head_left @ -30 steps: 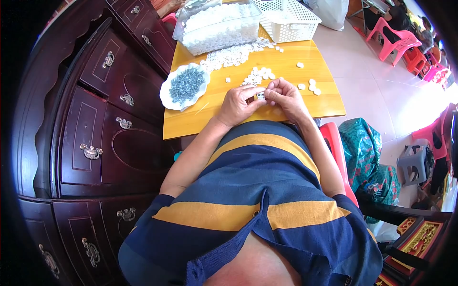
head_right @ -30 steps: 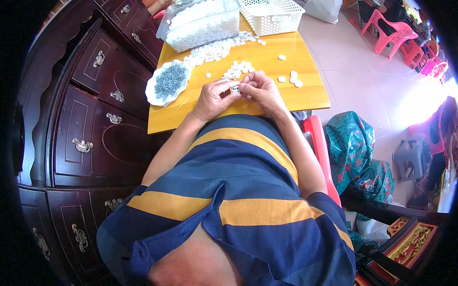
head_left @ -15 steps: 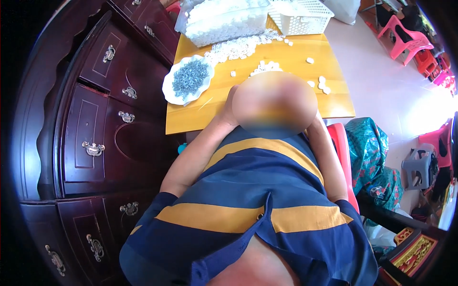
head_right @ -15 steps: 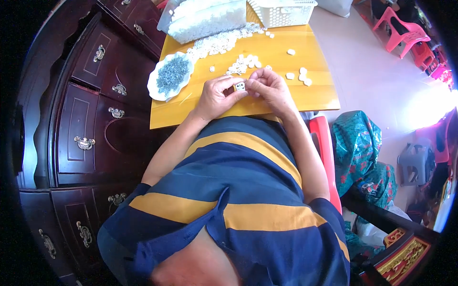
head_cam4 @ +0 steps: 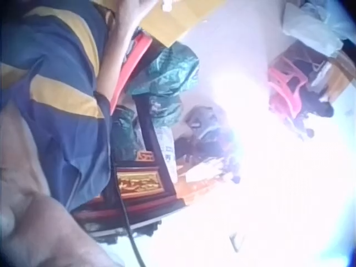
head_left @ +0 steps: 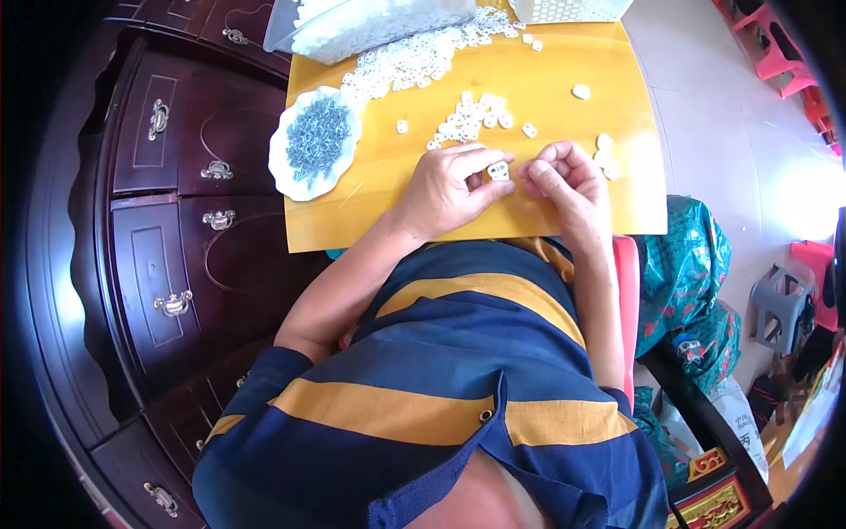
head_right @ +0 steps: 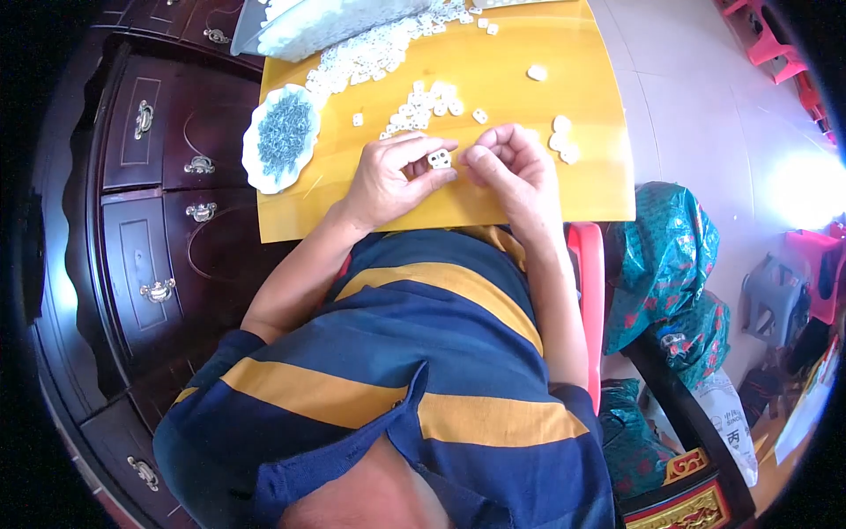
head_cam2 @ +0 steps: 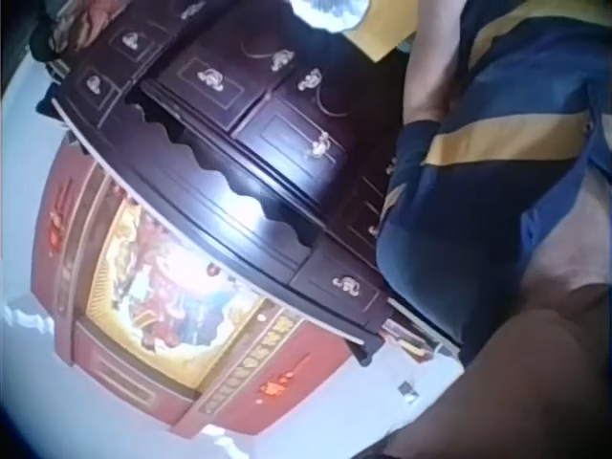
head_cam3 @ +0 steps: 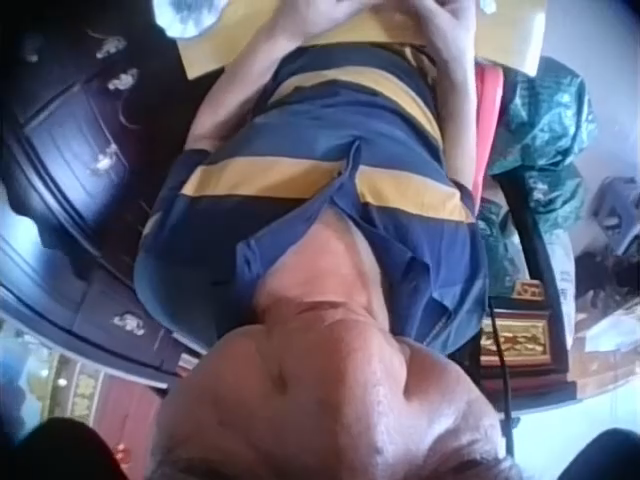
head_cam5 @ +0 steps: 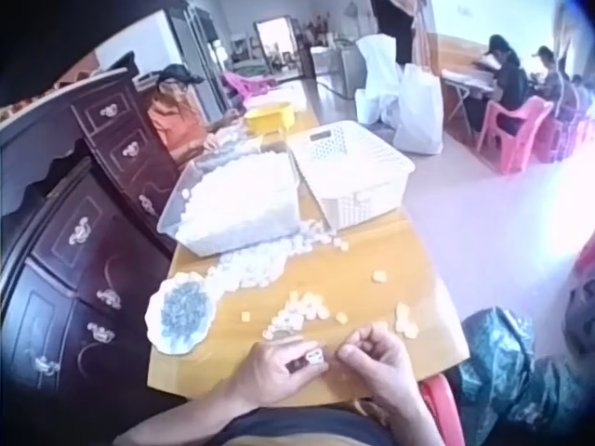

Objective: Inserting small blue pins into holes of white plastic components at a table.

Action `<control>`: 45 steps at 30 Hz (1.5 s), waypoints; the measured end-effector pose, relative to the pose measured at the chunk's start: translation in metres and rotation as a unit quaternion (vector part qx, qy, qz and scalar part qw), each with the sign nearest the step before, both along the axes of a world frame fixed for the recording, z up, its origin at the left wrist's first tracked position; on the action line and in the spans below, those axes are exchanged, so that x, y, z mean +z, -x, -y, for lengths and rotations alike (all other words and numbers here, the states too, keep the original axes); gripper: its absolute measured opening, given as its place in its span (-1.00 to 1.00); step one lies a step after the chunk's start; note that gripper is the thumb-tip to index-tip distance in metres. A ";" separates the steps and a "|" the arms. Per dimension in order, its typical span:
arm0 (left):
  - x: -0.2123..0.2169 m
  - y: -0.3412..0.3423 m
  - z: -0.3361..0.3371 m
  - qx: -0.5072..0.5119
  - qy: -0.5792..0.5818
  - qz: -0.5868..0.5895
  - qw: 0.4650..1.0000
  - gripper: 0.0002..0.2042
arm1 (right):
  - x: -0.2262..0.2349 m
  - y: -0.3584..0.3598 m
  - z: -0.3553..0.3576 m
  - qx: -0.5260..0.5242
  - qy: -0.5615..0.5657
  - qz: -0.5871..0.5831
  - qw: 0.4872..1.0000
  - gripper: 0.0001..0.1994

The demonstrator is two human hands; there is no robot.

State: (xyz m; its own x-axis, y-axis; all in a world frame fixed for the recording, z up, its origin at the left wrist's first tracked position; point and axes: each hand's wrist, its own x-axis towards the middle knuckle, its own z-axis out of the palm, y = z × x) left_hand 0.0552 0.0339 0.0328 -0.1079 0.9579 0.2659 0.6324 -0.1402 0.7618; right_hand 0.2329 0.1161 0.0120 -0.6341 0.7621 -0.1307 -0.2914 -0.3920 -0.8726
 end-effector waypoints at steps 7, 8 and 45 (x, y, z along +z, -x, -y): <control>0.002 0.006 -0.020 -0.032 0.041 0.019 0.998 -0.74 | 0.003 -0.027 -0.028 -0.060 0.050 -0.022 0.997 -0.94; 0.002 0.007 -0.022 -0.034 0.047 0.024 0.998 -0.74 | 0.005 -0.028 -0.031 -0.050 0.053 -0.027 0.997 -0.94; 0.009 0.015 -0.047 -0.080 0.161 0.200 0.963 -0.82 | 0.010 -0.005 -0.032 0.040 0.033 0.133 0.990 -0.89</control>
